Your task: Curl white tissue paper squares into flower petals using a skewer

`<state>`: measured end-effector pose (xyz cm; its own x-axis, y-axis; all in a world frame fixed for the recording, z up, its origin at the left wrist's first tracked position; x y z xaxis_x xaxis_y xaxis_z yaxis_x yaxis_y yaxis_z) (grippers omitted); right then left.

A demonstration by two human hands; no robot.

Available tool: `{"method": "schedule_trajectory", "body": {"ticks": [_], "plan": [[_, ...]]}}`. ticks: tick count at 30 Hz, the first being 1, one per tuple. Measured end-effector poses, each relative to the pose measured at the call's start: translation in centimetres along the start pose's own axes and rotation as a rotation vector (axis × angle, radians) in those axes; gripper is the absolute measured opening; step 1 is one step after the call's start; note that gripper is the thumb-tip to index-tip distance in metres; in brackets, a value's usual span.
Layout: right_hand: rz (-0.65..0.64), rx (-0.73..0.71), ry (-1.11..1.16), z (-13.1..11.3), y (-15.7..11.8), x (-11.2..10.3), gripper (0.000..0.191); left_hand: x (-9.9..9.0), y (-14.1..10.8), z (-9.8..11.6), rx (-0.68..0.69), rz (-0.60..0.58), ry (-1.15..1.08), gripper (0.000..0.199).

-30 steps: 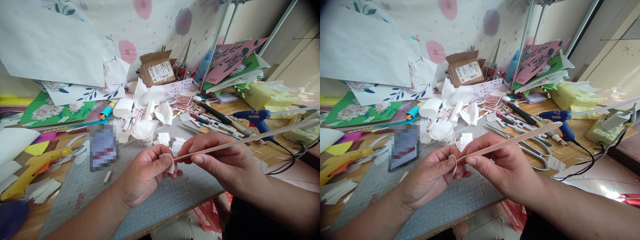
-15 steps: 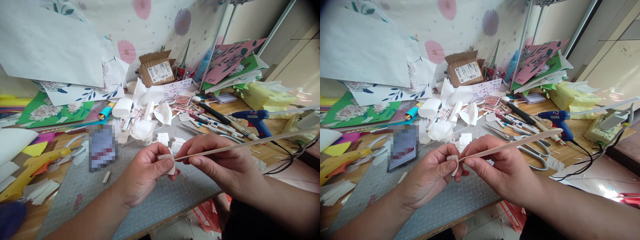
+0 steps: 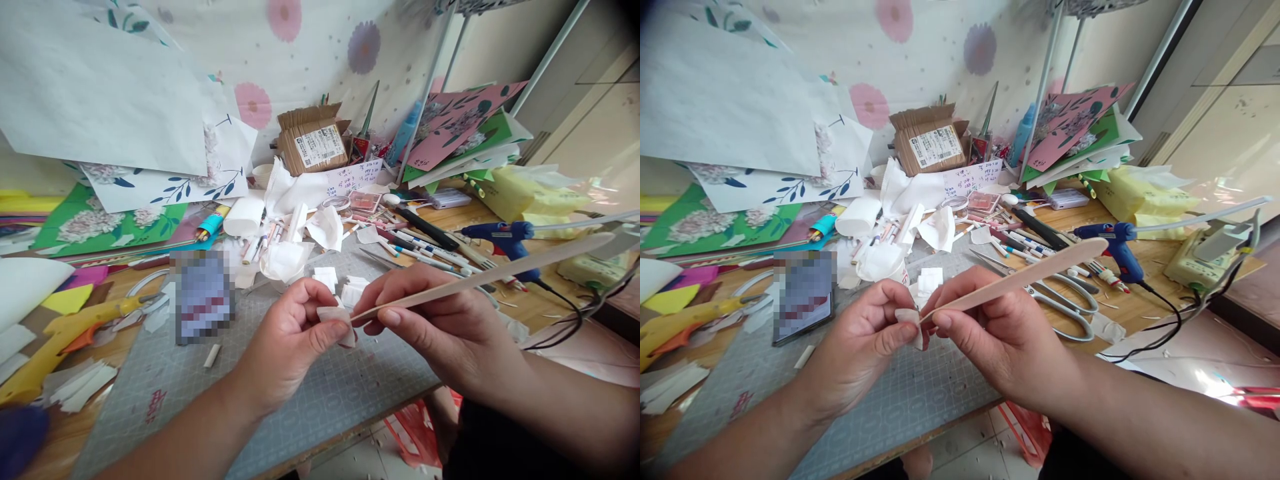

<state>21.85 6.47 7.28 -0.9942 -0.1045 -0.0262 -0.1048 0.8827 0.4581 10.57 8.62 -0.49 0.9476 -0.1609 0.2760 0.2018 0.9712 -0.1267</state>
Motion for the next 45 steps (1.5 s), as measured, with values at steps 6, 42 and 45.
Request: {"method": "schedule_trajectory", "body": {"ticks": [6, 42, 45], "plan": [[0.068, -0.100, -0.172, -0.2, 0.2, -0.7, 0.004, -2.4, -1.4, 5.1, 0.514, 0.309, 0.425, 0.010], [0.184, -0.057, -0.181, 0.8, 0.6, -2.0, 0.008, -2.2, 0.1, 2.1, 0.163, 0.233, 0.383, 0.012], [0.251, 0.024, -0.083, 1.6, 0.8, -3.4, 0.008, -2.8, 0.1, 2.9, 0.212, 0.278, 0.365, 0.011]]}}
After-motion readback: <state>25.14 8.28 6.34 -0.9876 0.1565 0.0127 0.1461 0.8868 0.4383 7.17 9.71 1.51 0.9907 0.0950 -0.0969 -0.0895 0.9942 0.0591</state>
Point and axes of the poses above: each hand's wrist, its own y-axis towards the middle knuckle, its own x-axis out of the palm, z = x × y, the point moved 10 cm from there along y, towards the middle knuckle, and after that the axes turned 15 degrees about z, right-handed, at the moved point
